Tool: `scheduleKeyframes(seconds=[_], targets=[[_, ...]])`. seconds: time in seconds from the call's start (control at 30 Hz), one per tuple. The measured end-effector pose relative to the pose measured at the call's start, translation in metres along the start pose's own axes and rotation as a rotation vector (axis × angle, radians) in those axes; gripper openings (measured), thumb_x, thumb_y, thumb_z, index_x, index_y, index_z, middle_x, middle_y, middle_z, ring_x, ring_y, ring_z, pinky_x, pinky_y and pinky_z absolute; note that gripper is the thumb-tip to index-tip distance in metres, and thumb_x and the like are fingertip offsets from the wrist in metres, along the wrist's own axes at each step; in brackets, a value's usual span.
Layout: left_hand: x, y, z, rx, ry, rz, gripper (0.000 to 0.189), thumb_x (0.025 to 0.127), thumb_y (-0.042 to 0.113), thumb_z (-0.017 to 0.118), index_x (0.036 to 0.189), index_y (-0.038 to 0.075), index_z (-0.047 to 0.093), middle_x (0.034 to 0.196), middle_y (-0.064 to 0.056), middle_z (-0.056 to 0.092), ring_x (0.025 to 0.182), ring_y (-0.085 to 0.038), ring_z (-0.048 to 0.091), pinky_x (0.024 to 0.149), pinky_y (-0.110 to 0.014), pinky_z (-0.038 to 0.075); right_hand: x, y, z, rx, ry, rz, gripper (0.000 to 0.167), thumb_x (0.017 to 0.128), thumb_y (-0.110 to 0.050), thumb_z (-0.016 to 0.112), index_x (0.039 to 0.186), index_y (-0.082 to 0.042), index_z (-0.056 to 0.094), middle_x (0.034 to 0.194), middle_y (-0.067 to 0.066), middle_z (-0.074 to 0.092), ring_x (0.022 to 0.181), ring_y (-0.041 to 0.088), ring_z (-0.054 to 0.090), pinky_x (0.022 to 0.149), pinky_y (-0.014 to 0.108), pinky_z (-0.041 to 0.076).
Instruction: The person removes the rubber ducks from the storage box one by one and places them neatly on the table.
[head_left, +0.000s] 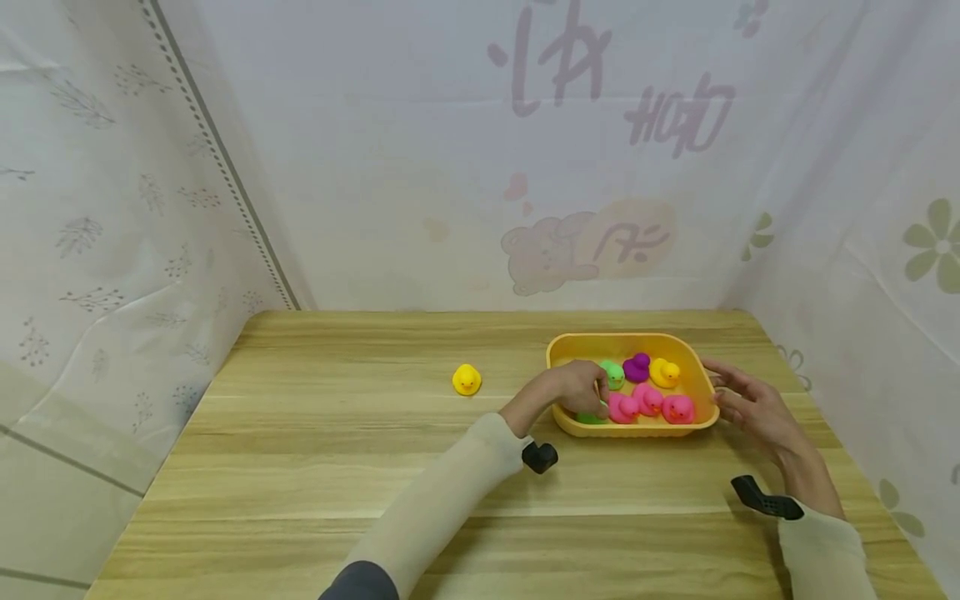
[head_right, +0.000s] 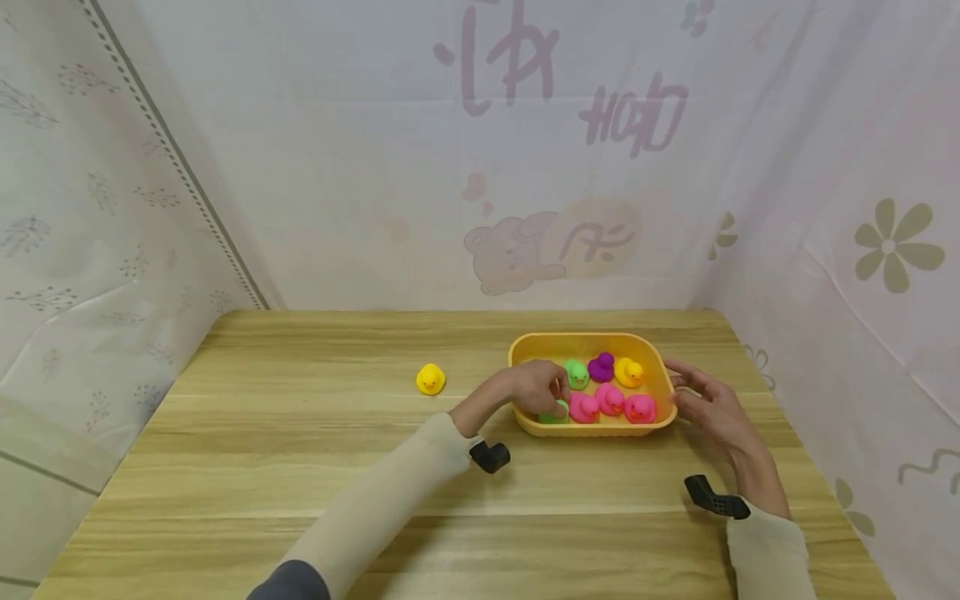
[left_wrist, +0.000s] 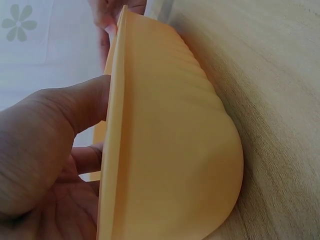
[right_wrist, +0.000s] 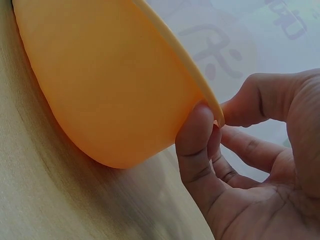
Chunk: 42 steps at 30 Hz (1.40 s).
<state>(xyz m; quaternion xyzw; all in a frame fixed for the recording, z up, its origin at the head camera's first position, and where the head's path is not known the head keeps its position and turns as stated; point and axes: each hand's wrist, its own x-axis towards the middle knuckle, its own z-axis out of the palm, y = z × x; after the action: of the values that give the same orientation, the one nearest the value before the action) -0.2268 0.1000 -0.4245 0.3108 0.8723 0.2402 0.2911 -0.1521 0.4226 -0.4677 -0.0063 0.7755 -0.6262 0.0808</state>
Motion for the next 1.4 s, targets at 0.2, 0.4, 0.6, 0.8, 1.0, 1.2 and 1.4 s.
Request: scheduleKeyframes(seconds=[0.2, 0.4, 0.6, 0.8, 1.0, 1.2, 1.4], targets=[[-0.0008, -0.0003, 0.0001, -0.012, 0.018, 0.009, 0.015, 0.092, 0.024, 0.077, 0.094, 0.015, 0.066, 0.087, 0.003, 0.059, 0.075, -0.009, 0.052, 0.062, -0.019, 0.045, -0.0005, 0.0005, -0.0010, -0.001, 0.008, 0.014, 0.060, 0.103, -0.011, 0.061, 0.159, -0.009, 0.037, 0.117, -0.005, 0.057, 0.099, 0.003, 0.063, 0.085, 0.015, 0.057], [0.0000, -0.0007, -0.0001, -0.013, 0.029, 0.002, 0.014, 0.092, 0.023, 0.077, 0.094, 0.014, 0.068, 0.090, 0.004, 0.060, 0.077, -0.009, 0.052, 0.063, -0.018, 0.045, -0.0010, 0.0010, -0.0005, 0.022, 0.006, 0.005, 0.059, 0.103, -0.010, 0.061, 0.158, -0.009, 0.039, 0.117, -0.005, 0.057, 0.098, 0.003, 0.064, 0.084, 0.016, 0.058], [0.0005, -0.0011, 0.0014, -0.011, 0.040, -0.012, 0.013, 0.092, 0.021, 0.077, 0.091, 0.013, 0.067, 0.088, 0.004, 0.059, 0.075, -0.008, 0.052, 0.062, -0.018, 0.044, -0.0009, 0.0003, 0.0008, 0.024, 0.006, 0.006, 0.059, 0.103, -0.008, 0.061, 0.158, -0.008, 0.038, 0.116, -0.005, 0.058, 0.098, 0.003, 0.064, 0.084, 0.016, 0.058], [0.0001, -0.0009, 0.0023, -0.030, 0.032, 0.009, 0.016, 0.089, 0.021, 0.081, 0.096, 0.014, 0.068, 0.088, 0.005, 0.060, 0.074, -0.008, 0.052, 0.062, -0.018, 0.044, -0.0017, -0.0016, 0.0011, -0.059, 0.018, 0.015, 0.059, 0.104, -0.011, 0.059, 0.158, -0.009, 0.037, 0.114, -0.008, 0.060, 0.098, 0.001, 0.064, 0.082, 0.016, 0.058], [-0.0011, -0.0004, 0.0028, -0.047, 0.047, 0.017, 0.016, 0.089, 0.022, 0.081, 0.093, 0.016, 0.067, 0.084, 0.004, 0.059, 0.071, -0.008, 0.051, 0.059, -0.018, 0.043, -0.0018, -0.0019, 0.0016, -0.022, 0.010, 0.004, 0.060, 0.103, -0.010, 0.060, 0.158, -0.006, 0.037, 0.114, -0.007, 0.061, 0.098, 0.001, 0.064, 0.081, 0.016, 0.058], [-0.0034, -0.0020, 0.0016, -0.116, 0.042, 0.059, 0.014, 0.091, 0.019, 0.078, 0.094, 0.017, 0.065, 0.077, 0.004, 0.055, 0.066, -0.009, 0.049, 0.058, -0.019, 0.042, -0.0018, -0.0026, 0.0017, -0.026, 0.013, 0.006, 0.060, 0.103, -0.010, 0.060, 0.158, -0.008, 0.037, 0.115, -0.007, 0.061, 0.098, 0.001, 0.064, 0.082, 0.016, 0.058], [-0.0081, -0.0023, -0.0011, -0.169, 0.061, 0.114, 0.015, 0.090, 0.018, 0.078, 0.097, 0.016, 0.065, 0.089, 0.001, 0.059, 0.076, -0.010, 0.054, 0.063, -0.020, 0.046, -0.0022, -0.0027, 0.0019, -0.006, 0.011, -0.002, 0.059, 0.103, -0.007, 0.059, 0.158, -0.007, 0.037, 0.114, -0.006, 0.061, 0.098, 0.001, 0.064, 0.081, 0.016, 0.058]])
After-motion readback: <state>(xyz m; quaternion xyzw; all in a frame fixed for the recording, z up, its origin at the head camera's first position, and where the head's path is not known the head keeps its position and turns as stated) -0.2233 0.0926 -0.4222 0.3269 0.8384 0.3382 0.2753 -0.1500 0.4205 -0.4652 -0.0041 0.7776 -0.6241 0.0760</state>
